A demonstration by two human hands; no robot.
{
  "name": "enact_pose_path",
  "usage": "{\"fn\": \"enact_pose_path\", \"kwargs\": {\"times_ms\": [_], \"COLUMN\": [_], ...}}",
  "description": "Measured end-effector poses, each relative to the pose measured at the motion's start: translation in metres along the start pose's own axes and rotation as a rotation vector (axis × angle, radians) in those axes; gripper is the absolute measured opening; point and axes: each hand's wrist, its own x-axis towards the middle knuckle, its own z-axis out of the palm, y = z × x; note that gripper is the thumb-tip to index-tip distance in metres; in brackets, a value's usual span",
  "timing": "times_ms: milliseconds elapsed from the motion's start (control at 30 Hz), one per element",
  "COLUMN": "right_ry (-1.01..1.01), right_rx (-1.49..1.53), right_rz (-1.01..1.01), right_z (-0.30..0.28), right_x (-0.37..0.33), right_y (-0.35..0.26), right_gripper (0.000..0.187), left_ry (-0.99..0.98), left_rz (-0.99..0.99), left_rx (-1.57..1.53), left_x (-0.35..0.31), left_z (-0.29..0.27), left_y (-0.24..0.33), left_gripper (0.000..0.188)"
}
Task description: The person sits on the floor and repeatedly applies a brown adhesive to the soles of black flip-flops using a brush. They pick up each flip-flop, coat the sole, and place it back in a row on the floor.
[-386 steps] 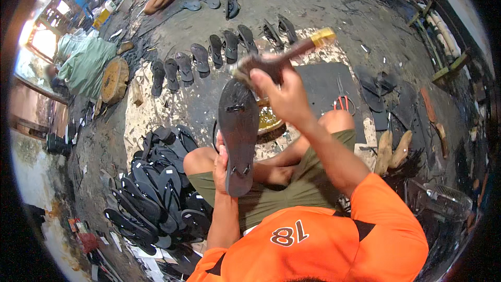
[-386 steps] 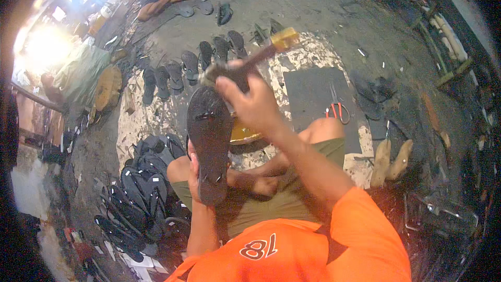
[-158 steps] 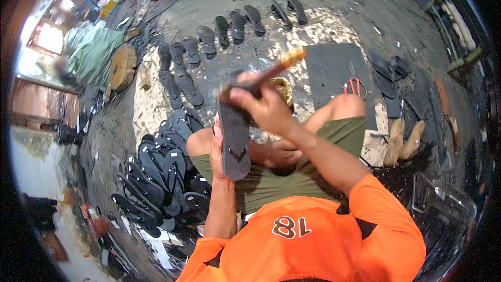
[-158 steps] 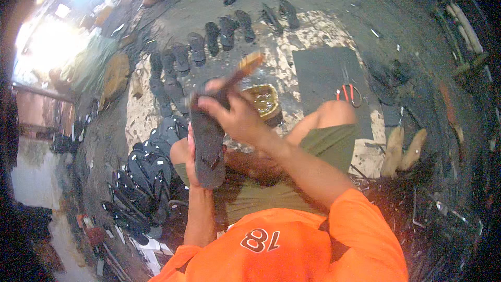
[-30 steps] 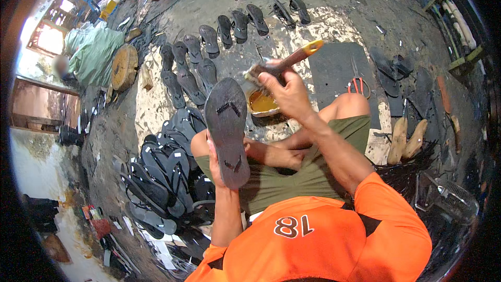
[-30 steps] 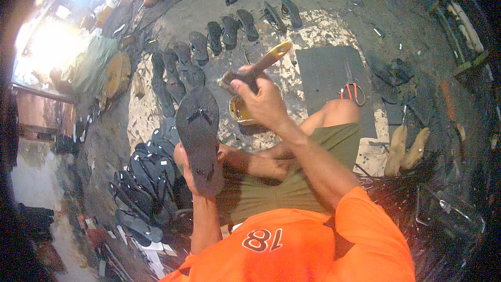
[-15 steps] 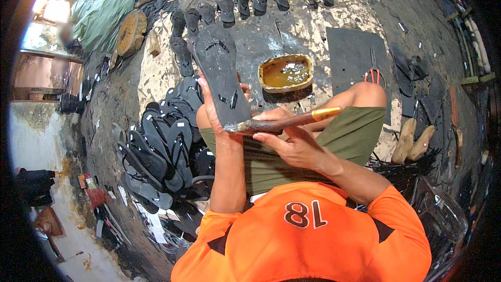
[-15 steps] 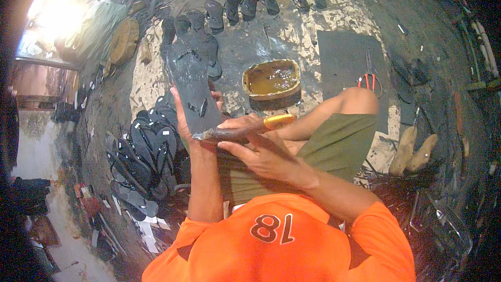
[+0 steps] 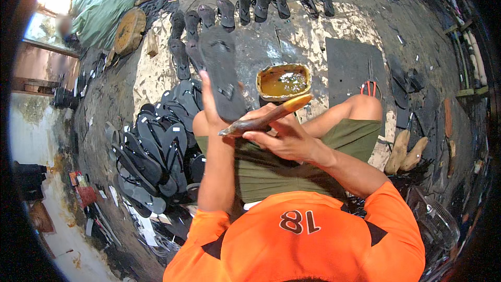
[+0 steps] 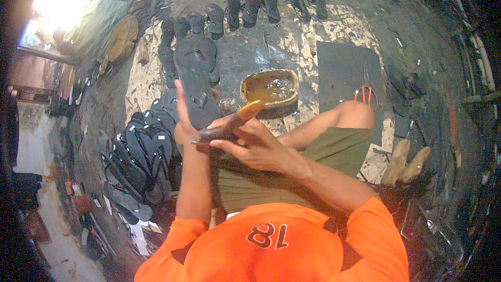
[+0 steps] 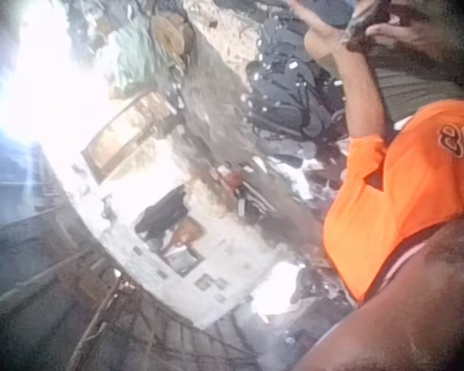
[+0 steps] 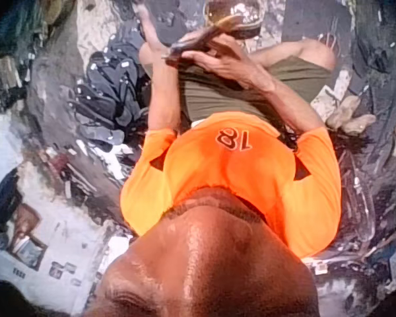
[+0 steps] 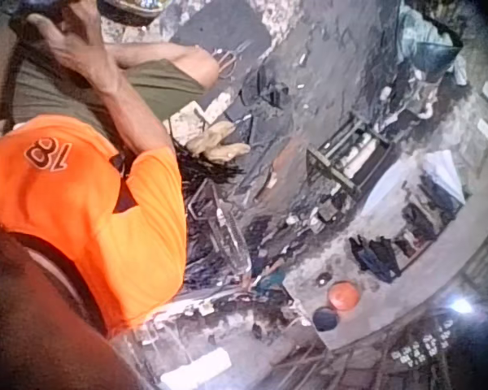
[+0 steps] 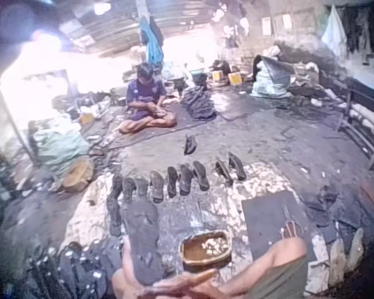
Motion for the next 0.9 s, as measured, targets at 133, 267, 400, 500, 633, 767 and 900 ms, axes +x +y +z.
{"fn": "enact_pose_path", "kwargs": {"times_ms": [133,267,400,500,633,767,900], "right_ry": [0.52,0.825,0.861,0.923,0.964,0.955,1.037], "right_rx": [0.041,-0.172,-0.236,-0.277,-0.321,-0.424,-0.377], "right_rz": [0.033,-0.02,0.133,0.199,0.198,0.194,0.296], "right_z": [-0.057,-0.116,-0.115,-0.133,-0.152,-0.168,-0.149], "right_x": [0.009,-0.002,-0.014,-0.03,-0.035,-0.047,-0.014], "right_y": [-0.027,-0.018,-0.015,-0.012,-0.026,-0.021,-0.013], "right_gripper": [0.031,0.036,0.039,0.039,0.037,0.042,0.039], "left_ry": [0.164,0.253,0.286,0.182,0.274,0.469,0.242], "left_rz": [0.125,0.064,-0.084,-0.224,-0.235,-0.27,-0.025], "left_rx": [0.075,0.462,1.051,1.207,0.972,1.277,1.95], "left_x": [0.06,0.143,0.224,0.257,0.305,0.287,0.264], "left_z": [-0.035,-0.056,-0.128,-0.14,-0.184,-0.154,-0.129], "left_y": [0.06,0.074,0.022,-0.025,-0.061,-0.058,-0.014], "left_gripper": [0.037,0.029,0.035,0.028,0.023,0.038,0.04]}}
